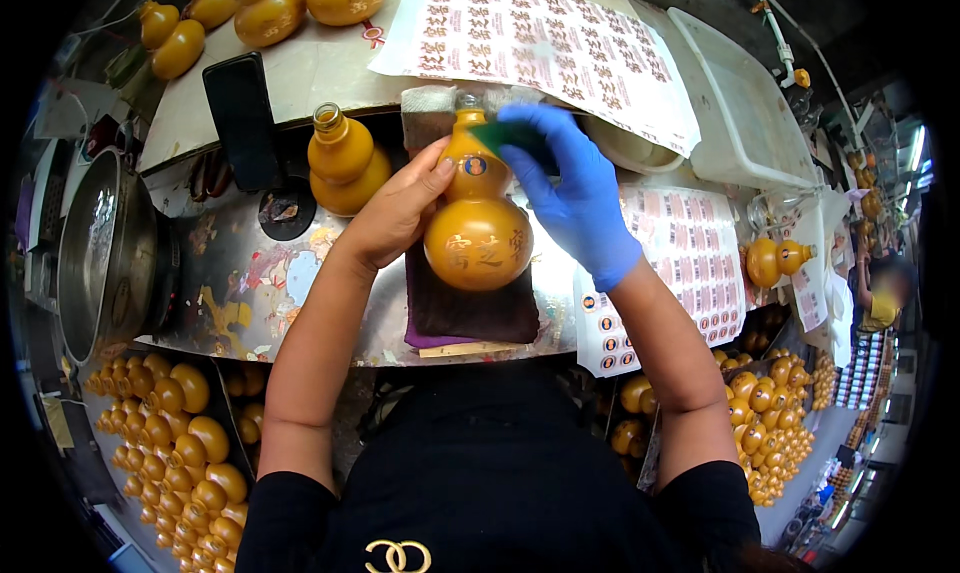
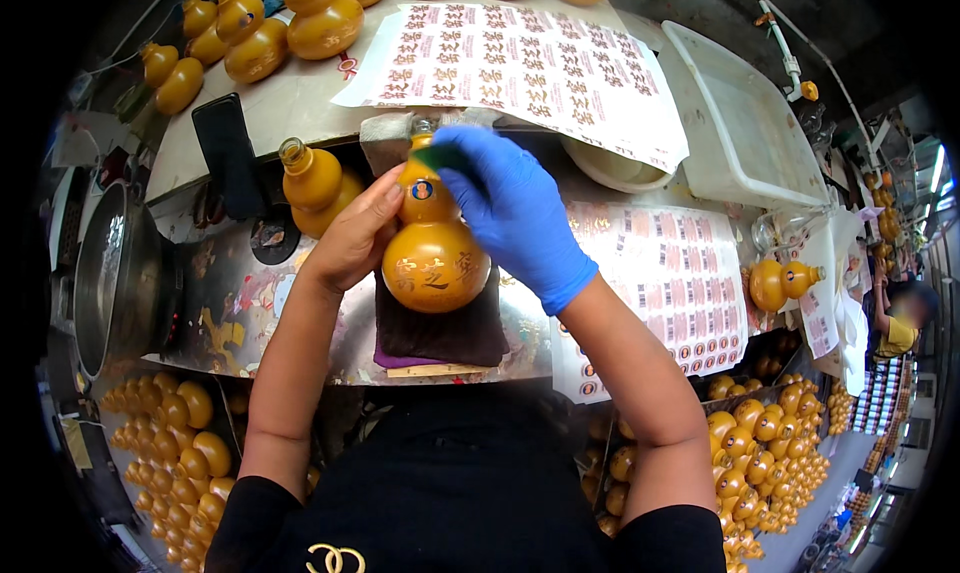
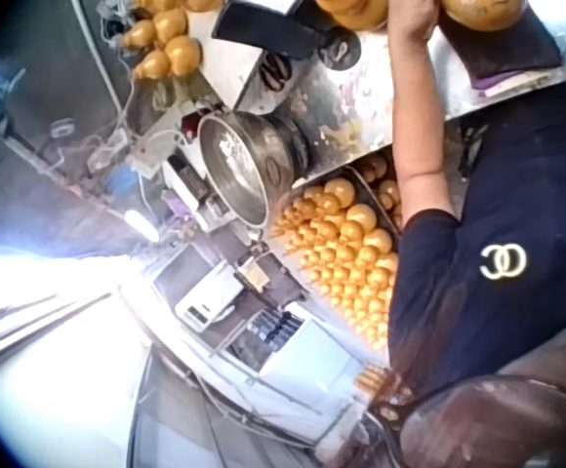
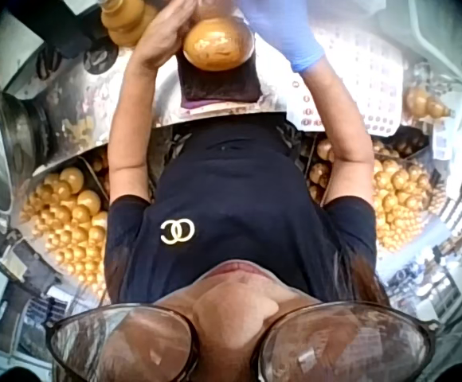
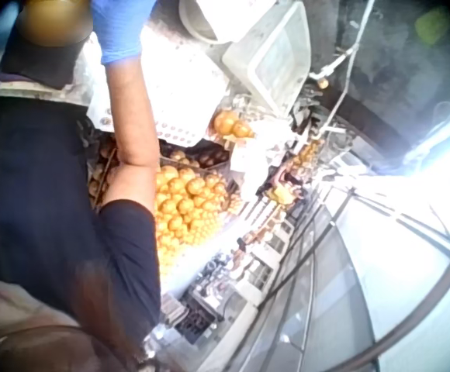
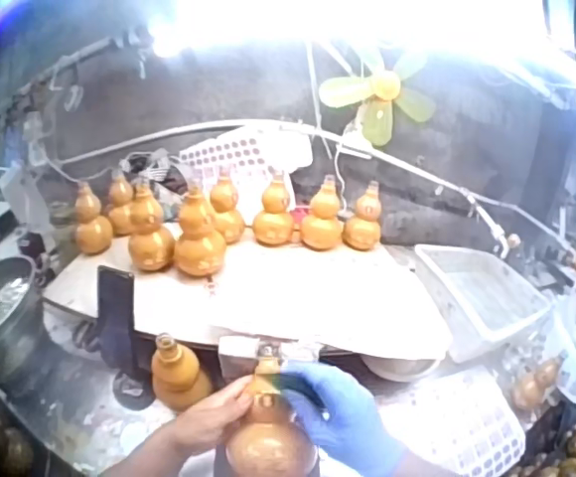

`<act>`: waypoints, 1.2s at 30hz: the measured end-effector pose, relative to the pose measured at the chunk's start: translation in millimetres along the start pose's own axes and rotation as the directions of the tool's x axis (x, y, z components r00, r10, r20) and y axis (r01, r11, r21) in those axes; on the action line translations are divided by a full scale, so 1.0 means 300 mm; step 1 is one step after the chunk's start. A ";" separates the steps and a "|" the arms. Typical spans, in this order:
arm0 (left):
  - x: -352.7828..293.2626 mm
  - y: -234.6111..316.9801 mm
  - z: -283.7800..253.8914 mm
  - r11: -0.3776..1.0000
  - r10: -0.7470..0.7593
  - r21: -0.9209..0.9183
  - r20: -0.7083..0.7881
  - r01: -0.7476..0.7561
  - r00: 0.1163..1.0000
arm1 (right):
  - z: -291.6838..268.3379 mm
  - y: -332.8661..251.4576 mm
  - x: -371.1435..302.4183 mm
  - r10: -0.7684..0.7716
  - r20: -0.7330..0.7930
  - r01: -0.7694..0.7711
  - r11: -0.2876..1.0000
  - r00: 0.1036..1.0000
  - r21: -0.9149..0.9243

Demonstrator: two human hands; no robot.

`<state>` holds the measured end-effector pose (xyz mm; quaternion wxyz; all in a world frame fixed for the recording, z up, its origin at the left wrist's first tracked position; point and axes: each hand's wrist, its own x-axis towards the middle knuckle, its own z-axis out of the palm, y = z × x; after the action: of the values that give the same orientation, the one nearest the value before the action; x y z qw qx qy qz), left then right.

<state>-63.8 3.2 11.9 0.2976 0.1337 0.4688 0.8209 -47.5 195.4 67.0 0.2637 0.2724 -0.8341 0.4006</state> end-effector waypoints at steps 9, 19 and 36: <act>0.004 -0.014 -0.013 0.986 -0.024 -0.164 -0.038 0.018 0.999 | -0.048 -0.054 -0.039 -0.258 0.357 0.358 0.900 0.898 -0.251; 0.013 0.002 0.043 0.999 0.017 0.047 -0.093 -0.013 0.996 | -0.067 -0.059 -0.022 -0.244 0.467 0.372 0.906 0.850 -0.203; 0.011 -0.019 0.014 0.979 0.016 -0.200 -0.089 -0.034 0.996 | -0.047 0.071 0.207 0.217 0.650 -0.304 0.952 0.728 0.022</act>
<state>-62.2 10.2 8.9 0.2786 0.0731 0.3941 0.8728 -102.7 203.0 104.2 -0.1132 0.2888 -0.8762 0.3688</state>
